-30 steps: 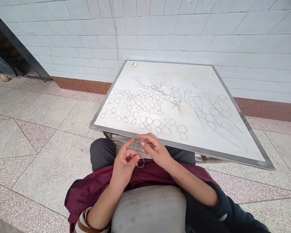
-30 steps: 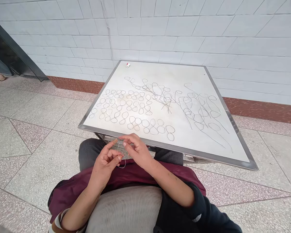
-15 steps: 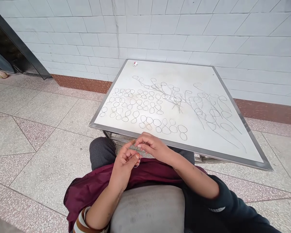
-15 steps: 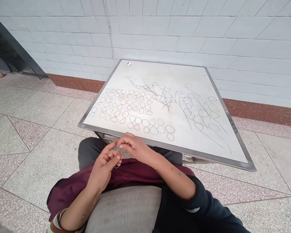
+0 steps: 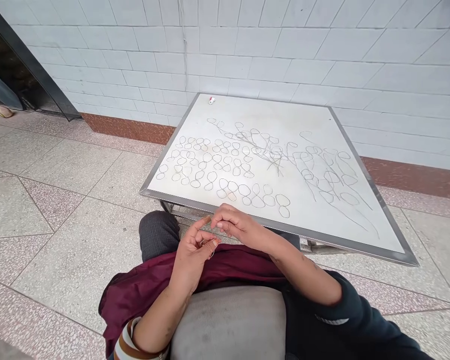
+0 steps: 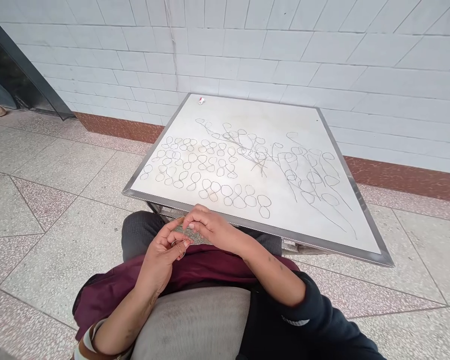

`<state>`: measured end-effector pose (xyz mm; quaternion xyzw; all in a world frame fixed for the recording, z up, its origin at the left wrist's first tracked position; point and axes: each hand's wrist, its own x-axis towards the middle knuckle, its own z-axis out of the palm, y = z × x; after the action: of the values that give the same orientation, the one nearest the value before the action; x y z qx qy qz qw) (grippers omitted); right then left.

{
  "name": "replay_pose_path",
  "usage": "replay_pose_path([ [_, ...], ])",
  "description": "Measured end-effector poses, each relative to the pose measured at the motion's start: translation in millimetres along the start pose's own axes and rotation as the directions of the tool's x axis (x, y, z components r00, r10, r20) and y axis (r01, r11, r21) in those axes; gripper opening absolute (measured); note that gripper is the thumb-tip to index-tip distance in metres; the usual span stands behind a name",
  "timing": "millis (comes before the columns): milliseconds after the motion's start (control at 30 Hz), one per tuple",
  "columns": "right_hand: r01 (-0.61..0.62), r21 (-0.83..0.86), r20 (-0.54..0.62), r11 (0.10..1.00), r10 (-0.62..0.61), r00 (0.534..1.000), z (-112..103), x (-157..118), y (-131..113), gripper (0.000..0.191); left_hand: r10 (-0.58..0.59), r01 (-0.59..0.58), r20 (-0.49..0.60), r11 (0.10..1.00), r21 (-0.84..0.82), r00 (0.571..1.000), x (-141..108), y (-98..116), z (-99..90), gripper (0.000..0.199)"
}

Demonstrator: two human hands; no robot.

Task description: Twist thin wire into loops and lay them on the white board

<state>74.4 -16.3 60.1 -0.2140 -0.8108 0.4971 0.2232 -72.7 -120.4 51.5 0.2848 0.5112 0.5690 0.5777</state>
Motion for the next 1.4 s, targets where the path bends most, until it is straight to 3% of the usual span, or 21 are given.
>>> replay_pose_path([
  [267,0.093,-0.078,0.141,0.993,-0.082,0.987,-11.0,4.0,-7.3,0.025,-0.017,0.017,-0.004,0.999,0.037,1.0,-4.0,1.5,-1.1,0.056],
  [700,0.113,-0.093,0.145,0.989,-0.099,0.985,-10.0,2.7,-6.4,0.021,-0.023,0.024,0.042,1.0,-0.02,0.999,-4.9,3.6,-1.1,0.056],
  [900,0.13,-0.137,0.153,0.982,-0.109,0.982,-6.9,3.2,-9.9,0.02,0.054,-0.052,-0.012,0.994,0.1,0.998,-2.5,-5.5,-1.5,0.051],
  [1000,0.072,-0.15,0.139,0.986,-0.051,0.989,-4.9,3.8,-13.0,0.02,0.085,-0.08,-0.033,0.987,0.142,0.996,-2.1,-7.7,-1.5,0.048],
  [1133,0.005,-0.125,0.098,0.992,0.007,0.995,-2.8,4.4,-12.2,0.019,0.079,-0.074,-0.032,0.988,0.136,0.996,-3.3,-6.2,-0.4,0.049],
  [1267,0.12,-0.109,0.158,0.987,-0.102,0.982,-5.6,5.3,-9.2,0.02,0.086,-0.085,-0.013,0.993,0.08,0.996,-4.6,-4.1,-0.4,0.048],
  [1333,0.136,-0.029,0.194,0.99,-0.128,0.973,-8.7,5.8,-7.1,0.021,0.088,-0.087,-0.023,0.995,0.056,0.996,-4.9,-3.8,-1.2,0.048],
  [1400,0.083,0.158,0.251,0.984,-0.121,0.96,-11.2,5.8,-3.1,0.028,0.086,-0.085,-0.036,0.996,0.025,0.996,-5.1,-3.9,-2.2,0.047],
])
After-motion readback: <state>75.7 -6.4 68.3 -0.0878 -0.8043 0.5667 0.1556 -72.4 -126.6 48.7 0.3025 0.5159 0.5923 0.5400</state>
